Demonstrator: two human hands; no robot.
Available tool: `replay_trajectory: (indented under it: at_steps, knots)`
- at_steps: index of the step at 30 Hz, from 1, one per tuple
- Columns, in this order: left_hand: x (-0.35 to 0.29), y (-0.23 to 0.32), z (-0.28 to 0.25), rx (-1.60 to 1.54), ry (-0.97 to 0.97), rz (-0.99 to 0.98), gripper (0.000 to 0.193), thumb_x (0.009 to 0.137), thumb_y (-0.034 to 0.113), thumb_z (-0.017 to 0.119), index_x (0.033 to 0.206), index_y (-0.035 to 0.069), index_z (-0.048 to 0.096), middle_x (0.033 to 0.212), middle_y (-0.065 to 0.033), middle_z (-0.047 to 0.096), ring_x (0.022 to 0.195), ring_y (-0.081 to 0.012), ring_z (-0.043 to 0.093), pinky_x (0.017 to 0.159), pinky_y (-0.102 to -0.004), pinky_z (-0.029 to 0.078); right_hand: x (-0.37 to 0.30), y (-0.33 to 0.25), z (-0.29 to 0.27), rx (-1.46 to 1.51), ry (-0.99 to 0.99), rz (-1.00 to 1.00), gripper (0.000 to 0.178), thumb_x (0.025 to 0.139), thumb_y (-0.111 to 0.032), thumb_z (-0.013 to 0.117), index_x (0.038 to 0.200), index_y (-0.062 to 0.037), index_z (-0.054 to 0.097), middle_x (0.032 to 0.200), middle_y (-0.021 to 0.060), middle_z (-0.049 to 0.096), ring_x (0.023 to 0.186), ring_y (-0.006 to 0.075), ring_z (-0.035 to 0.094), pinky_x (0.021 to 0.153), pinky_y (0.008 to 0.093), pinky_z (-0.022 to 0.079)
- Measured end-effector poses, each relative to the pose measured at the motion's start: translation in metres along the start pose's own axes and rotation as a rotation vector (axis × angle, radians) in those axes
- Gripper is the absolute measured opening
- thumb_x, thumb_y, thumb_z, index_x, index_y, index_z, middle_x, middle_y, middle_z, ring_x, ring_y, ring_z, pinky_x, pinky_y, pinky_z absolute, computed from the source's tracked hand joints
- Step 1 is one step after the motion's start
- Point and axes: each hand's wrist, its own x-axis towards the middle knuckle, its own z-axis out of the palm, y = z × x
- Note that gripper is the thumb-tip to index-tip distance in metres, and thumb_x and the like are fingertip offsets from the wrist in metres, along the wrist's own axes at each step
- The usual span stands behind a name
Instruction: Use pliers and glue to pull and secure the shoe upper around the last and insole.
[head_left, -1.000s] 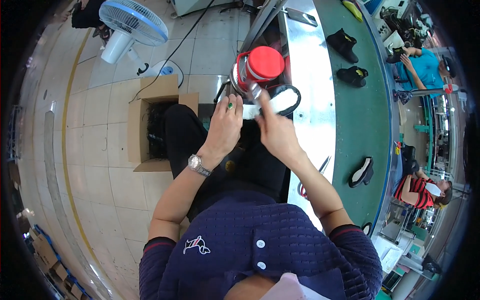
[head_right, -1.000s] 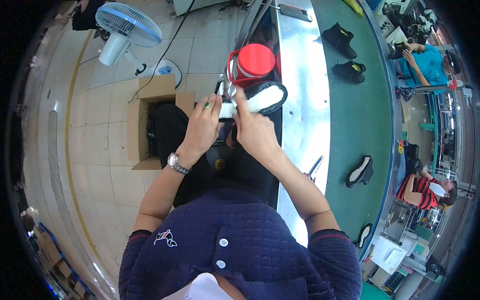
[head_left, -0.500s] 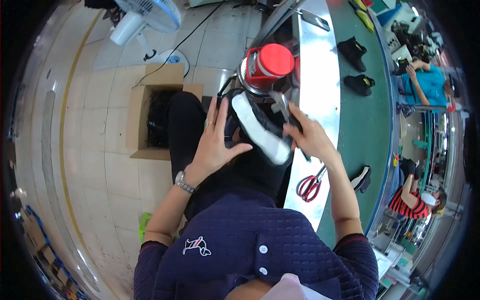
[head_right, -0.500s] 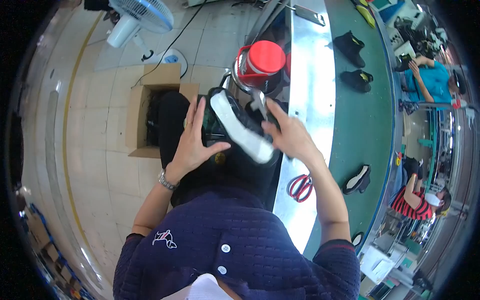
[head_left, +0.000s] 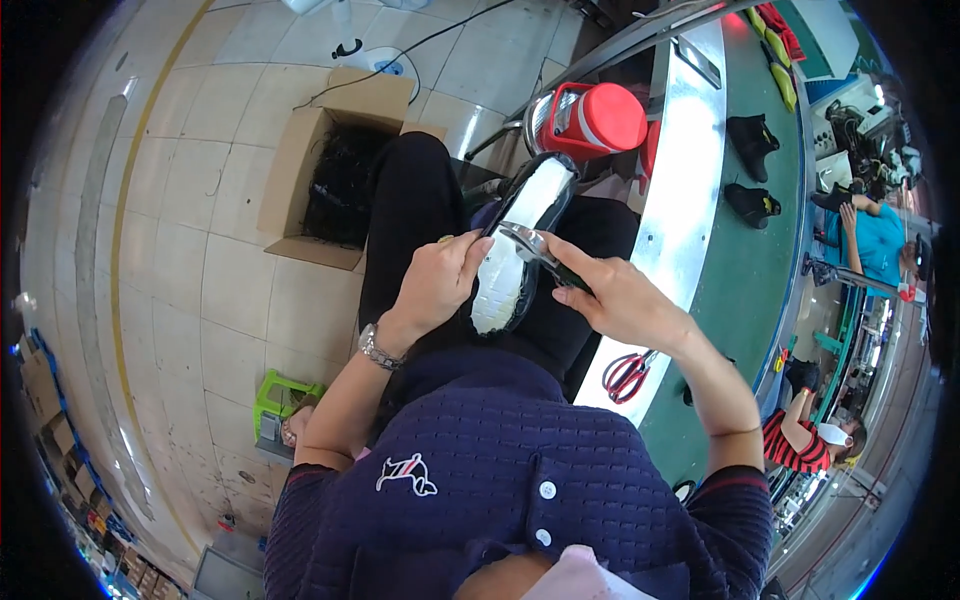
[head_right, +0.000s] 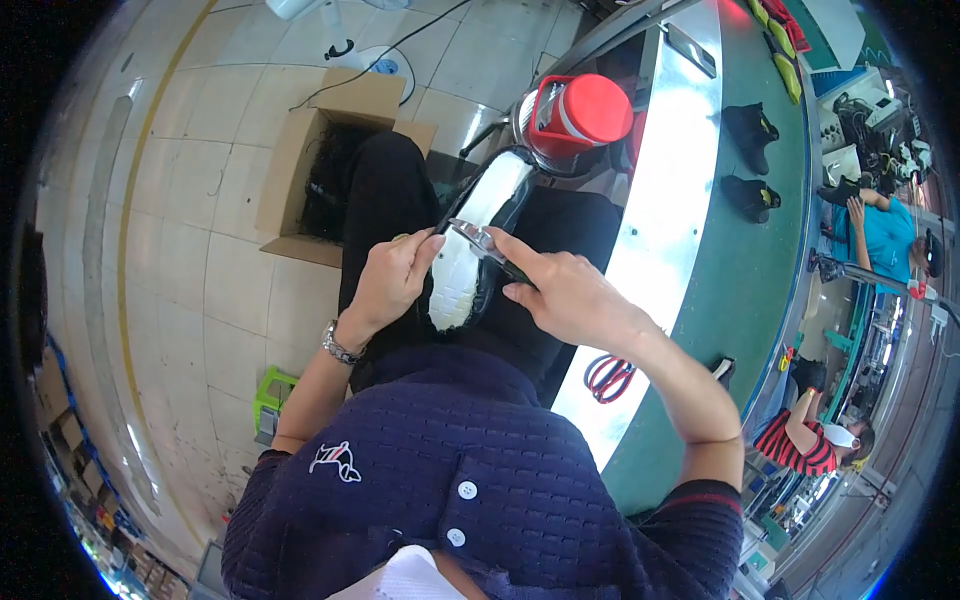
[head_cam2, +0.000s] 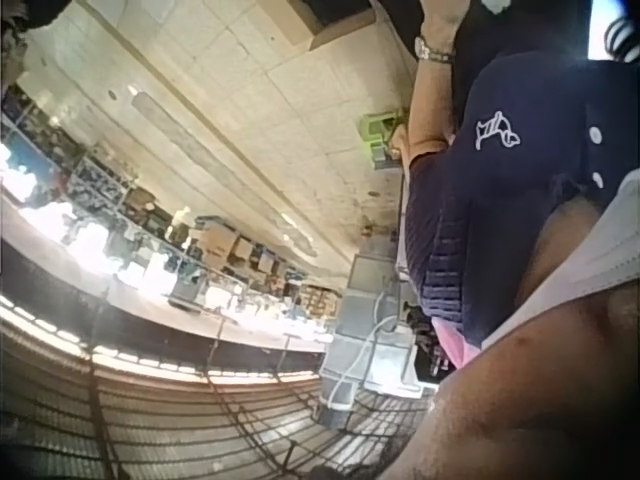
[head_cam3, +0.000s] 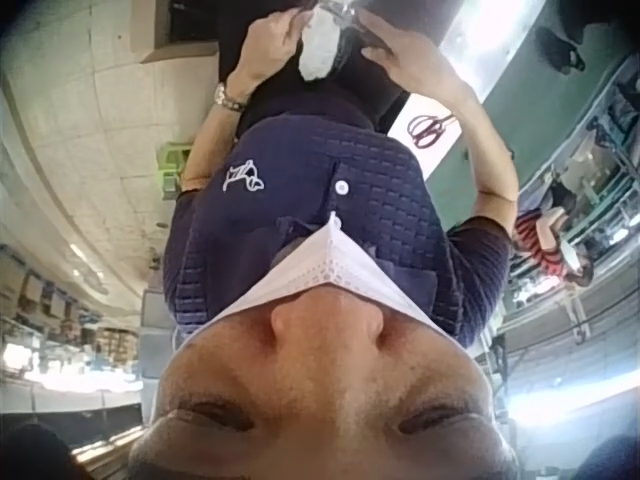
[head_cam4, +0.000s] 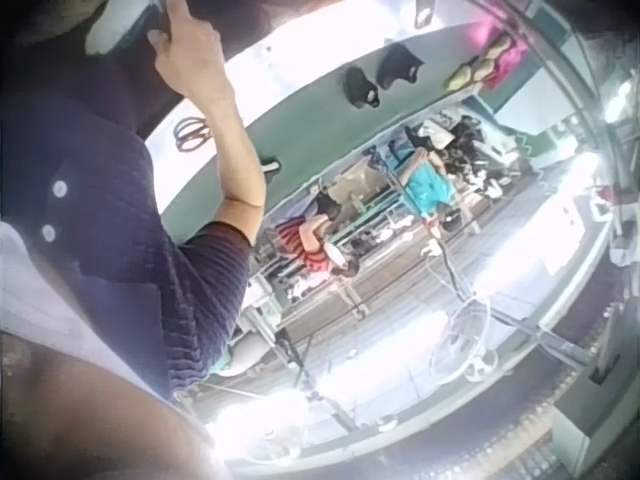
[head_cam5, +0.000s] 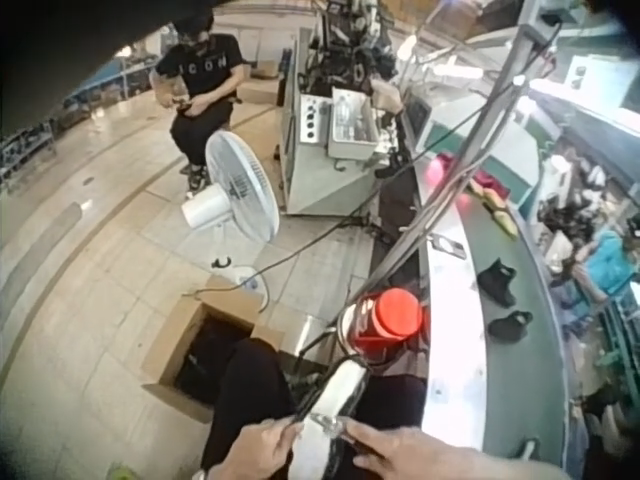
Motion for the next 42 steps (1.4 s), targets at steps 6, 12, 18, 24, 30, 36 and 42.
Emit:
replay_trajectory:
  at_steps: [6, 12, 18, 24, 30, 36, 42]
  knots:
    - [-0.003, 0.006, 0.014, 0.512, 0.007, 0.163, 0.033, 0.095, 0.021, 0.057, 0.120, 0.000, 0.060, 0.075, -0.0195, 0.064, 0.061, -0.0314, 0.061, 0.063, -0.0334, 0.050, 0.008, -0.006, -0.001, -0.273, -0.005, -0.043, 0.061, 0.092, -0.012, 0.057, 0.146, -0.0191, 0.029, 0.085, 0.0215, 0.066, 0.075, 0.0396, 0.065, 0.068, 0.0492, 0.052]
    - [0.016, 0.010, -0.008, -1.343, -0.363, -0.773, 0.057, 0.098, 0.036, 0.053, 0.148, 0.017, 0.035, 0.125, -0.0075, 0.060, 0.100, -0.0165, 0.061, 0.088, -0.0313, 0.049, 0.008, 0.046, 0.038, -0.064, 0.232, -0.278, 0.063, 0.095, -0.016, 0.055, 0.148, -0.0260, 0.024, 0.077, 0.0206, 0.065, 0.067, 0.0367, 0.066, 0.061, 0.0441, 0.055]
    - [0.040, -0.006, 0.033, -1.388, -0.452, -0.643, 0.075, 0.095, 0.042, 0.056, 0.154, 0.019, 0.016, 0.149, -0.0046, 0.034, 0.130, -0.0152, 0.040, 0.106, -0.0310, 0.034, 0.001, 0.055, 0.055, -0.065, 0.260, -0.181, 0.061, 0.093, -0.016, 0.057, 0.146, -0.0250, 0.029, 0.074, 0.0186, 0.066, 0.061, 0.0369, 0.065, 0.060, 0.0447, 0.054]
    - [0.049, -0.003, 0.023, -1.029, -0.443, -0.520, 0.080, 0.094, 0.040, 0.056, 0.154, 0.015, 0.010, 0.150, -0.0139, 0.031, 0.135, -0.0208, 0.035, 0.109, -0.0331, 0.029, -0.004, 0.017, -0.028, -0.256, 0.156, -0.261, 0.056, 0.090, -0.016, 0.060, 0.141, -0.0199, 0.039, 0.071, 0.0183, 0.065, 0.065, 0.0383, 0.065, 0.065, 0.0466, 0.053]
    - [0.066, -0.002, 0.023, -0.982, -0.447, -0.465, 0.076, 0.095, 0.035, 0.056, 0.155, 0.017, 0.012, 0.148, -0.0111, 0.035, 0.130, -0.0186, 0.039, 0.106, -0.0311, 0.032, 0.050, 0.059, -0.043, -0.296, 0.428, -0.295, 0.063, 0.093, -0.020, 0.057, 0.148, -0.0270, 0.027, 0.070, 0.0180, 0.064, 0.064, 0.0373, 0.065, 0.060, 0.0452, 0.053]
    - [0.052, -0.014, 0.019, -1.049, -0.481, -0.340, 0.077, 0.093, 0.035, 0.056, 0.153, 0.012, 0.013, 0.153, -0.0091, 0.025, 0.135, -0.0199, 0.033, 0.109, -0.0347, 0.032, 0.033, 0.022, -0.035, -0.324, 0.688, -0.590, 0.067, 0.087, -0.013, 0.061, 0.148, -0.0183, 0.033, 0.075, 0.0175, 0.064, 0.064, 0.0361, 0.062, 0.060, 0.0431, 0.050]
    - [0.034, -0.006, 0.027, -0.940, -0.530, -0.381, 0.079, 0.095, 0.044, 0.053, 0.155, 0.022, 0.005, 0.159, -0.0130, 0.011, 0.144, -0.0218, 0.016, 0.114, -0.0324, 0.018, 0.024, 0.035, -0.017, -0.473, 0.338, -0.263, 0.063, 0.090, -0.015, 0.058, 0.147, -0.0138, 0.031, 0.069, 0.0204, 0.064, 0.063, 0.0395, 0.064, 0.060, 0.0472, 0.050]
